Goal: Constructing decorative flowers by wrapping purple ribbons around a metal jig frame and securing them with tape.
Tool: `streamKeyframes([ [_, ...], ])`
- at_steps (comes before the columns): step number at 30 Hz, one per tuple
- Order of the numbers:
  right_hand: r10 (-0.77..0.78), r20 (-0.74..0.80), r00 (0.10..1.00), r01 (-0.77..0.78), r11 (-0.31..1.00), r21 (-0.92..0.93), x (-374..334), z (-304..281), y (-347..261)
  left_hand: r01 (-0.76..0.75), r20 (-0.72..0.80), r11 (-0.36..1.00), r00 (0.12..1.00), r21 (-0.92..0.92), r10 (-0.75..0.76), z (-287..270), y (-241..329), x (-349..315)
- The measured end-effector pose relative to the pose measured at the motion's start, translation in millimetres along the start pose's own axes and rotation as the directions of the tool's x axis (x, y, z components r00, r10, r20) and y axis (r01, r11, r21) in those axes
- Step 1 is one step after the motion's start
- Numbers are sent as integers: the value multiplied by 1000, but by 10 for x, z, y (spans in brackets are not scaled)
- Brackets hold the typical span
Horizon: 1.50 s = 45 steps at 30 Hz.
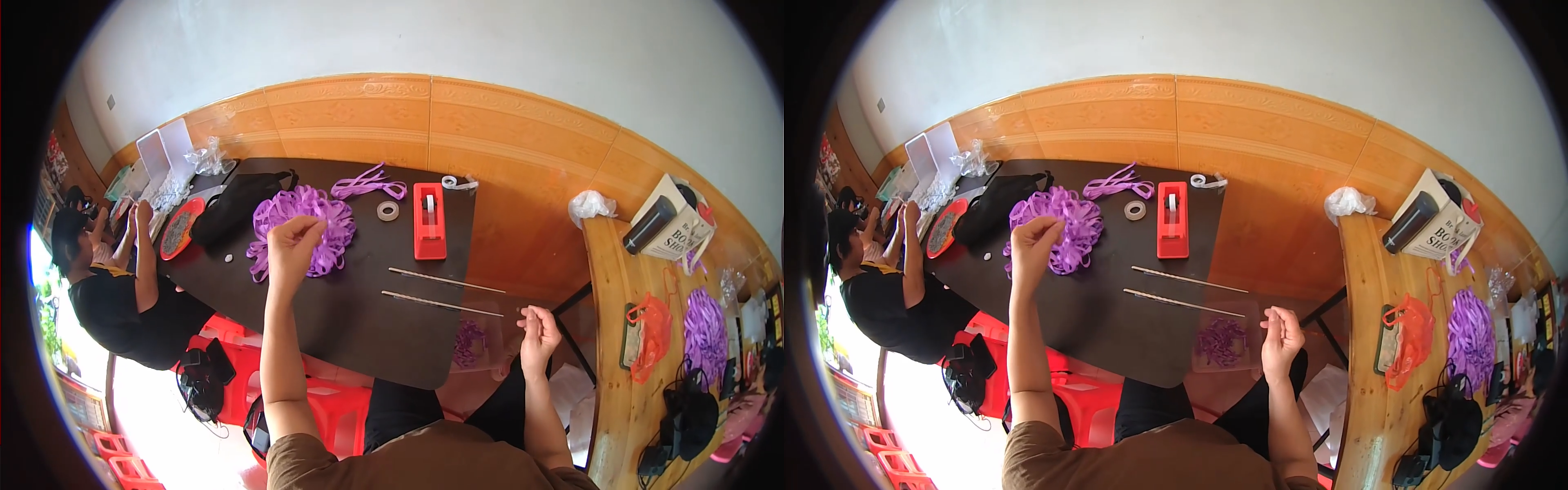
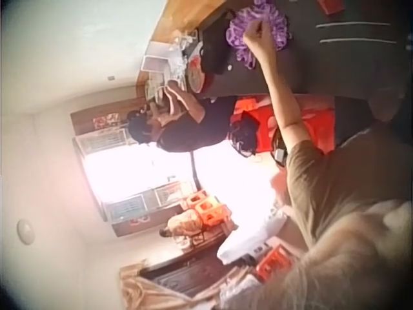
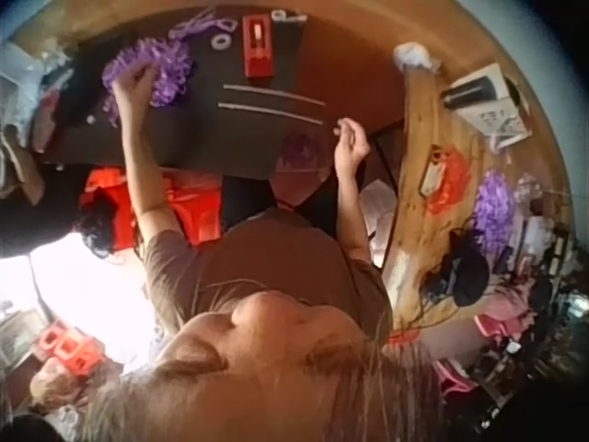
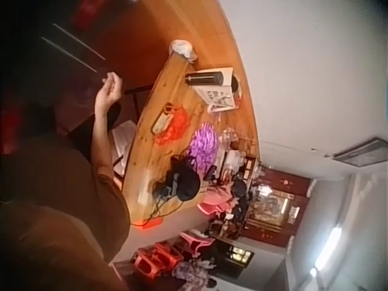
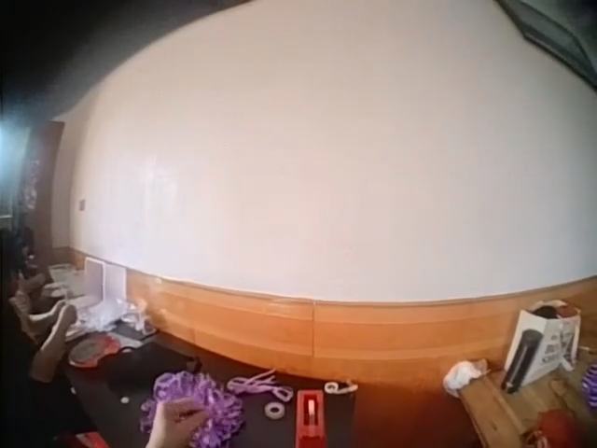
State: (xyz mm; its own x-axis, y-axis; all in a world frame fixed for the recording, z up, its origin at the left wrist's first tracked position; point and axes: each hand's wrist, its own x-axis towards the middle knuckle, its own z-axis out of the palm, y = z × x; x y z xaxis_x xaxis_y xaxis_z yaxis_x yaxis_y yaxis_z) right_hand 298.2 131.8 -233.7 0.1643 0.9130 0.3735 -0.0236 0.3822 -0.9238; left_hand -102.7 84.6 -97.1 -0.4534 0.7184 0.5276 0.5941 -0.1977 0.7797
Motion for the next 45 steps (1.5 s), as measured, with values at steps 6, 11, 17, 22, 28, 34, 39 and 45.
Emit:
streamKeyframes([
  [6,-166,276,947,163,986,35,-73,256,-536,85,235,988,971,-130,-53,146,729,-300],
  [11,-180,695,696,149,983,105,-226,733,-990,-223,568,951,764,-215,308,439,967,-782],
  [17,-133,746,653,-25,980,196,-336,802,-675,-224,648,924,661,-309,377,457,947,-965],
  [22,-132,714,687,-11,981,192,-263,578,-695,-398,364,656,910,641,198,224,291,-447],
  [28,-110,553,826,-110,930,350,-156,310,-748,-262,130,841,965,473,228,-44,-889,-4],
  [34,-105,432,896,-86,913,400,-151,269,-719,-146,-153,765,940,627,305,-289,-952,317],
  [39,-126,490,862,-23,958,287,-142,249,-707,-37,-140,493,937,869,319,-195,-563,196],
  [45,-124,503,855,-57,943,328,-146,290,-826,-471,617,835,577,-284,535,763,699,-692],
])
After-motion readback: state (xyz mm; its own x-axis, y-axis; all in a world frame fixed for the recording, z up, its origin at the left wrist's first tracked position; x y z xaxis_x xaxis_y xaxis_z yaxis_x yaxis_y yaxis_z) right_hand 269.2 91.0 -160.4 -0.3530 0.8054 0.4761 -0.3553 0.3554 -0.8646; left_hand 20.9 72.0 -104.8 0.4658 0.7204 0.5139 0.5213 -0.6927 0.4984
